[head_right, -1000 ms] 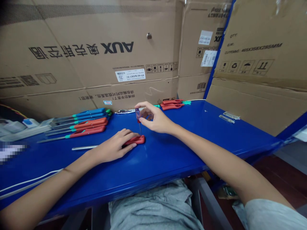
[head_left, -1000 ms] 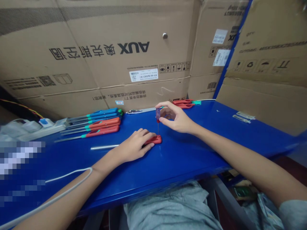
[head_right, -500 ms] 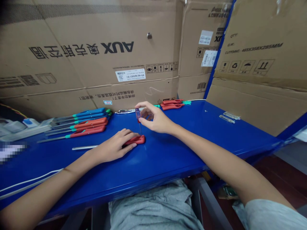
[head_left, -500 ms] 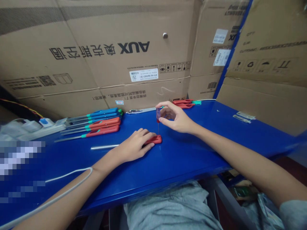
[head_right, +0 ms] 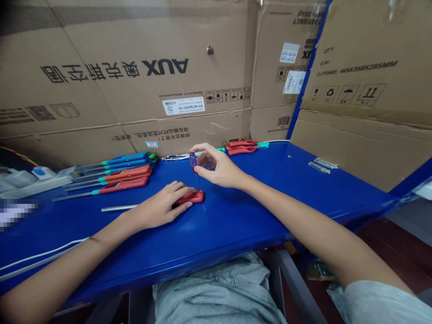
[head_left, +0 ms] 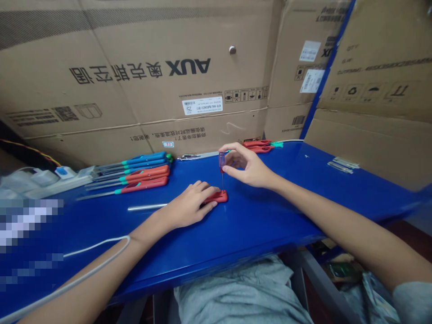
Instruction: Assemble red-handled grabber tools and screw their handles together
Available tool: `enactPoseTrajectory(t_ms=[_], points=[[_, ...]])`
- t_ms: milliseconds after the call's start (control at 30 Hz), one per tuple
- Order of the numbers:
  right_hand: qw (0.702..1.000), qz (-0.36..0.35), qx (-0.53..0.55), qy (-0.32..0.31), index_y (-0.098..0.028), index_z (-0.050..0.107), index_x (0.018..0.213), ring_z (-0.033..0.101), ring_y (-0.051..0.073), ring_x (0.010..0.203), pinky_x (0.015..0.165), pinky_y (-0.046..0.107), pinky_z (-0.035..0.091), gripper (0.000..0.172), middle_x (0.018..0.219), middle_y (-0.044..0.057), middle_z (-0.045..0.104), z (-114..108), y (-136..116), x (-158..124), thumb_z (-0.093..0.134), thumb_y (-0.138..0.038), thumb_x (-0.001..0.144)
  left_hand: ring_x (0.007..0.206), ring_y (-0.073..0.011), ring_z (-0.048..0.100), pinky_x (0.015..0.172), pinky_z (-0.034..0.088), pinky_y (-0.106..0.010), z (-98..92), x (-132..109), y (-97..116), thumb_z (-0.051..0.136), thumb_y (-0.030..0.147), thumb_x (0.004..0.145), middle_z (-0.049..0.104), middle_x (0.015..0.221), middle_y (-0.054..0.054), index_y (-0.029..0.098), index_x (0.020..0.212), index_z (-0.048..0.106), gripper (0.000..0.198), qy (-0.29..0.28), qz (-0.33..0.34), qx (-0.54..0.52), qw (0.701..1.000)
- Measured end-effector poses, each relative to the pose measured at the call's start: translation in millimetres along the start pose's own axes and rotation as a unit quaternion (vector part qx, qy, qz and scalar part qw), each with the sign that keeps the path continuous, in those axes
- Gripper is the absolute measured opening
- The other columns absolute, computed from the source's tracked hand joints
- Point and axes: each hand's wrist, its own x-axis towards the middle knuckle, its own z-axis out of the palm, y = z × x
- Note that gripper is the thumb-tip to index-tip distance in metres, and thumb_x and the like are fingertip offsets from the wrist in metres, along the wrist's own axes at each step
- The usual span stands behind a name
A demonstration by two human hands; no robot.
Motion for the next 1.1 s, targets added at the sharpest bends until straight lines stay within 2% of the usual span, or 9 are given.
enactPoseTrajectory(t_ms=[200,400,700,867,1100], points=[[1.000,-0.003,-0.024,0.019,-0.023,0.051,0.113,0.062,0.015,0.080,0.071,0.030,0.052,0.035,0.086,0.000,0.062,1.4,-3.4,0.0,0.063,-0.018,0.081,0.102,-0.0242,0.052,0.091,0.043,-0.040,-0.1,0.2,0.3,0.039,0.036,0.100,0.060,0.111,-0.009,0.022,0.128,0.053,0.034,0.002,0.001,0.001,1.000],[1.000,-0.004,-0.005,0.028,-0.023,0.052,0.110,0.065,0.016,0.083,0.073,0.032,0.054,0.031,0.090,0.002,0.065,2.4,-5.6,0.3,0.062,-0.018,0.081,0.102,-0.0243,0.052,0.091,0.044,-0.040,-0.2,0.4,1.2,0.040,0.036,0.100,0.060,0.112,-0.009,0.021,0.127,0.054,0.034,0.001,0.000,0.002,1.000],[1.000,-0.016,-0.010,0.019,-0.025,0.053,0.121,0.066,0.014,0.079,0.071,0.030,0.055,0.039,0.091,0.000,0.066,2.3,-4.0,-0.6,0.062,-0.021,0.084,0.103,-0.0240,0.053,0.091,0.044,-0.041,0.7,-0.3,0.8,0.040,0.036,0.099,0.060,0.113,-0.009,0.022,0.127,0.054,0.034,0.008,-0.001,-0.005,1.000],[1.000,-0.013,-0.018,0.019,-0.025,0.056,0.116,0.064,0.013,0.074,0.067,0.028,0.054,0.033,0.089,0.000,0.065,1.8,-3.5,-0.3,0.062,-0.022,0.084,0.102,-0.0241,0.053,0.091,0.044,-0.040,0.3,0.0,0.7,0.040,0.036,0.100,0.060,0.112,-0.009,0.022,0.127,0.053,0.033,0.005,0.001,-0.002,1.000],[0.999,-0.021,-0.014,0.026,-0.024,0.055,0.112,0.062,0.013,0.075,0.072,0.030,0.053,0.032,0.082,-0.002,0.061,2.6,-1.8,0.5,0.065,-0.022,0.082,0.103,-0.0245,0.052,0.092,0.043,-0.040,0.7,-0.1,0.2,0.040,0.036,0.100,0.060,0.112,-0.009,0.021,0.127,0.053,0.034,0.002,0.000,0.000,1.000]])
